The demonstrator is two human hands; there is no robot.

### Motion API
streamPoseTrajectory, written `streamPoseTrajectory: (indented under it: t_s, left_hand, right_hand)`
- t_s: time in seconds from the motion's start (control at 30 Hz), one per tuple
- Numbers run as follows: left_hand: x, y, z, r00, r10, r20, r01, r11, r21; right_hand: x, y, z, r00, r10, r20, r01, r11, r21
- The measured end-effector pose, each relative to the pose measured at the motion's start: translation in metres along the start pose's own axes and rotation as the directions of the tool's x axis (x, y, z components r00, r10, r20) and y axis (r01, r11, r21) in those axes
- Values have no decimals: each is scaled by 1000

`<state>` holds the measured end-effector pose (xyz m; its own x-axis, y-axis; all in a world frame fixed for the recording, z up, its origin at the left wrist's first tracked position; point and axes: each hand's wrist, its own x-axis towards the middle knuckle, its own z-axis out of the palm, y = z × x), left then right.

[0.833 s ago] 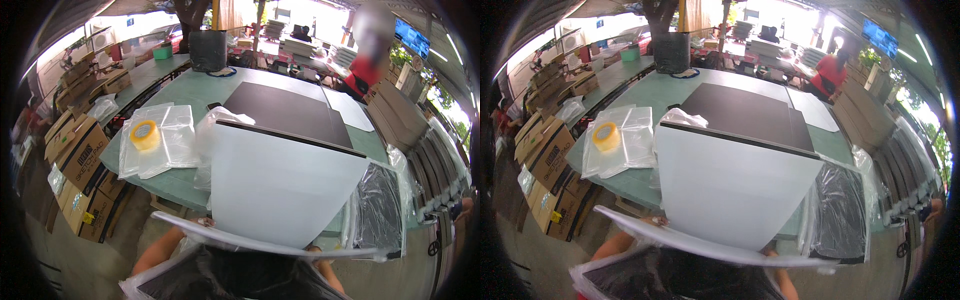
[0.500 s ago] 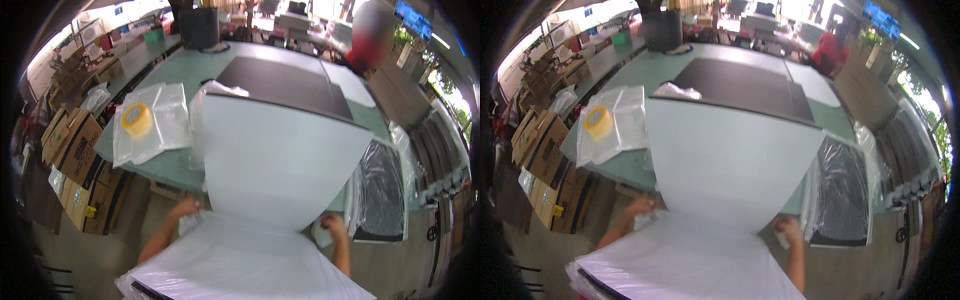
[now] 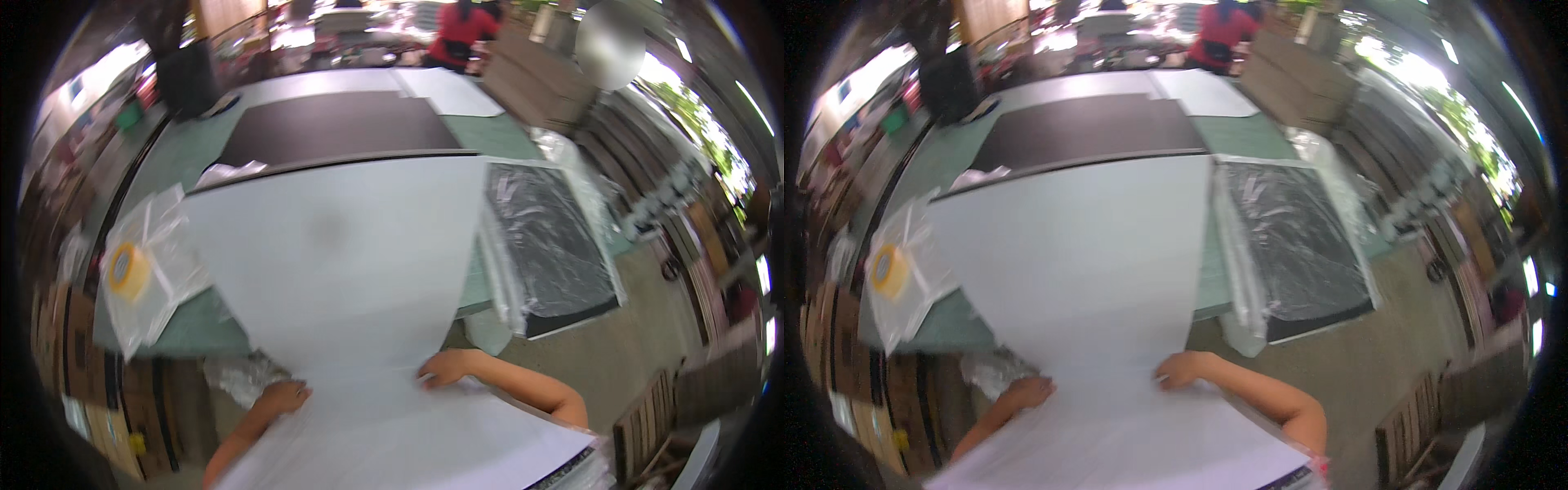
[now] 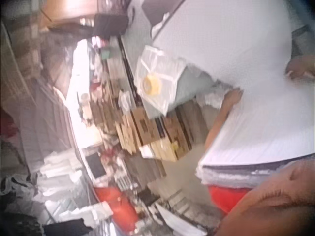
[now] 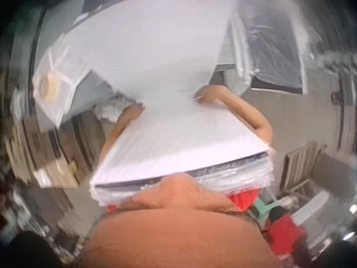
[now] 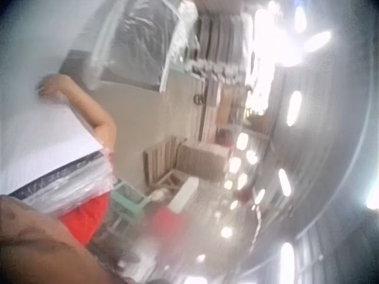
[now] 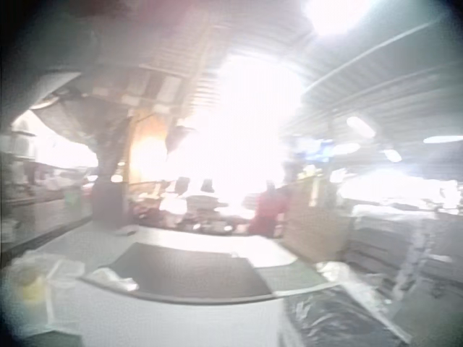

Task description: The person wraps individual rectangular boards in clear plastic bags at a workbench. They open each bag, insert a board, and smooth the plastic around it before stacking the wrapped items. The person also handles a roll of tape and a plastic basket during the process.

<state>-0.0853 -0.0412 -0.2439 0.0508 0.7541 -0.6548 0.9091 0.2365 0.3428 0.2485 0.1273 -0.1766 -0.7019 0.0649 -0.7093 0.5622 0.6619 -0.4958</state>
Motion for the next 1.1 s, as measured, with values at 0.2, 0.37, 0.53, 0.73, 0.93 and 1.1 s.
streamPoseTrajectory:
  t_s: [0.2, 0.37, 0.53, 0.73, 0.93, 1.1]
  left_hand:
    - [9, 2, -3, 997, -75, -12, 75, 995, 59]
    - [-5, 21, -16, 998, -70, -10, 70, 998, 10]
    - [-16, 36, -32, 998, -65, -5, 65, 998, -6]
    - [-79, 61, -104, 978, 191, -85, -209, 929, -306]
    - [-176, 162, -156, 834, 548, 70, -455, 754, -474]
    - [-62, 82, -60, 893, 399, 208, -362, 912, -194]
  right_hand:
    - [-137, -184, -97, -5, -870, -493, 962, -139, 235]
    - [-131, -198, -84, -103, -820, -563, 912, -303, 276]
    - [-130, -199, -77, -138, -802, -581, 895, -352, 273]
    - [-143, -203, -85, -165, -815, -555, 908, -346, 237]
    - [-140, -190, -79, -19, -869, -495, 970, -136, 201]
    - [-70, -89, -38, 908, -419, 31, 400, 885, 240]
